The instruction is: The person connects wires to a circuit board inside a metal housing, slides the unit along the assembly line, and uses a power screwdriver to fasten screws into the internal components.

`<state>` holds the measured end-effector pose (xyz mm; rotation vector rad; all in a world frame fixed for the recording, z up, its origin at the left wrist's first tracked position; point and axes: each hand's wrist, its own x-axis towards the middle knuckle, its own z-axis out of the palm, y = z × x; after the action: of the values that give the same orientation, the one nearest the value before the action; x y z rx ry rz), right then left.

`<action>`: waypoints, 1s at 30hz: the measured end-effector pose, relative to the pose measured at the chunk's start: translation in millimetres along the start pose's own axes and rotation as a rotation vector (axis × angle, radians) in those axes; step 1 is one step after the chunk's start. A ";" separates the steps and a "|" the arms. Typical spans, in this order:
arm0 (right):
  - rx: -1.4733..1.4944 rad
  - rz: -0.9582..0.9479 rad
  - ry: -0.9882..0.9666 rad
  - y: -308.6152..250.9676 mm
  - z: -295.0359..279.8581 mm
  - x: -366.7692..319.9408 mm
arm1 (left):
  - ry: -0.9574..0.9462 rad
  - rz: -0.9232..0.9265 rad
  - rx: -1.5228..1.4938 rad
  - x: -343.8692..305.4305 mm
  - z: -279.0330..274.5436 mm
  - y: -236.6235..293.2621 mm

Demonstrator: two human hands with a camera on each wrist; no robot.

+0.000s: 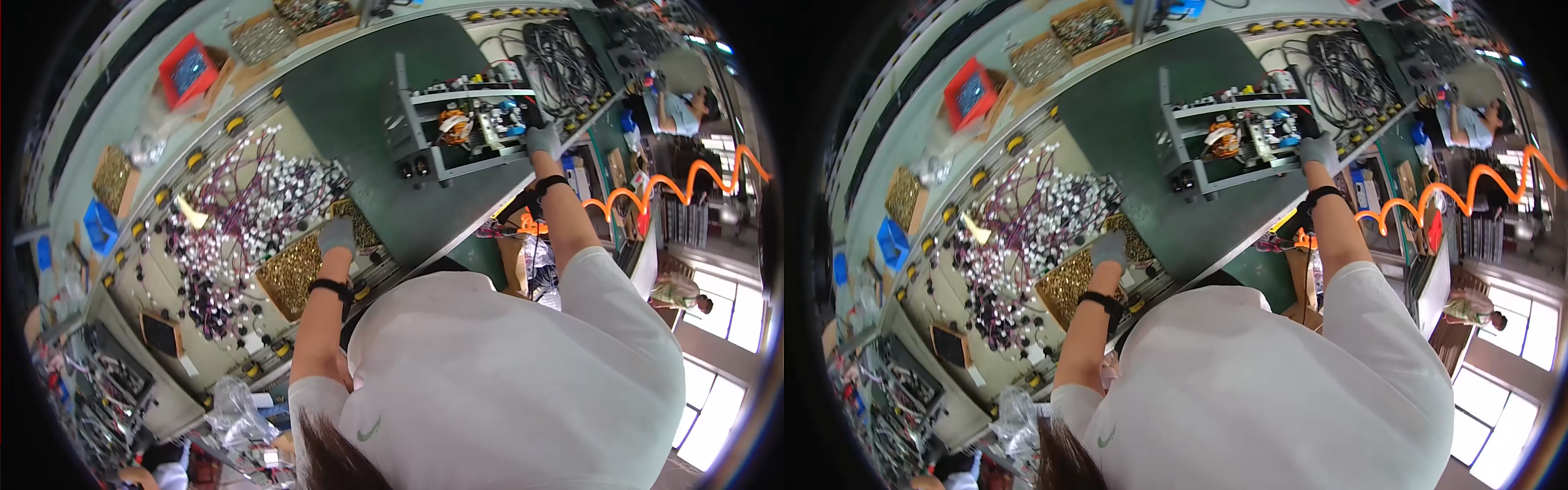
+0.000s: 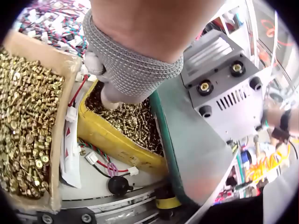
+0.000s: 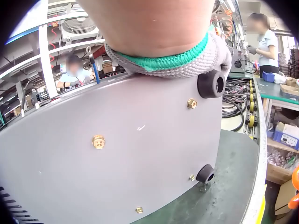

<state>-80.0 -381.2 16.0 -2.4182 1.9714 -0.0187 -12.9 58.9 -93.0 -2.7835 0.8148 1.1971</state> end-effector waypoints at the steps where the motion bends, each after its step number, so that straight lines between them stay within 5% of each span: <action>1: 0.007 0.015 -0.018 -3.8 -7.4 -7.2 | 0.034 -0.042 -0.072 -4.6 -2.2 0.0; 15: 0.029 -0.054 -0.037 -1.0 -1.3 -13.0 | 0.694 0.061 -1.251 -61.8 51.3 -84.0; 16: 0.048 -0.046 -0.029 -3.6 -3.5 -21.5 | 0.626 0.040 -1.349 -79.1 41.7 -86.6; 19: -0.001 -0.023 -0.022 -13.1 -5.3 -39.6 | 0.702 0.068 -1.296 -88.6 69.2 -123.1; 20: 0.003 -0.033 -0.068 -13.8 -5.1 -39.8 | 0.682 -0.123 -1.281 -111.2 48.6 -106.1; 23: 0.118 -0.021 -0.022 -21.2 -7.8 -66.3 | 0.674 -0.205 -1.337 -106.0 75.2 -135.0; 30: 0.342 -0.036 -0.064 -22.7 -26.0 -113.7 | 0.677 -0.197 -1.361 -134.6 31.6 -94.2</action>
<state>-81.2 -265.5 43.0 -2.2056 1.7311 -0.2528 -67.9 208.5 -42.5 -4.2592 -0.6889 0.8888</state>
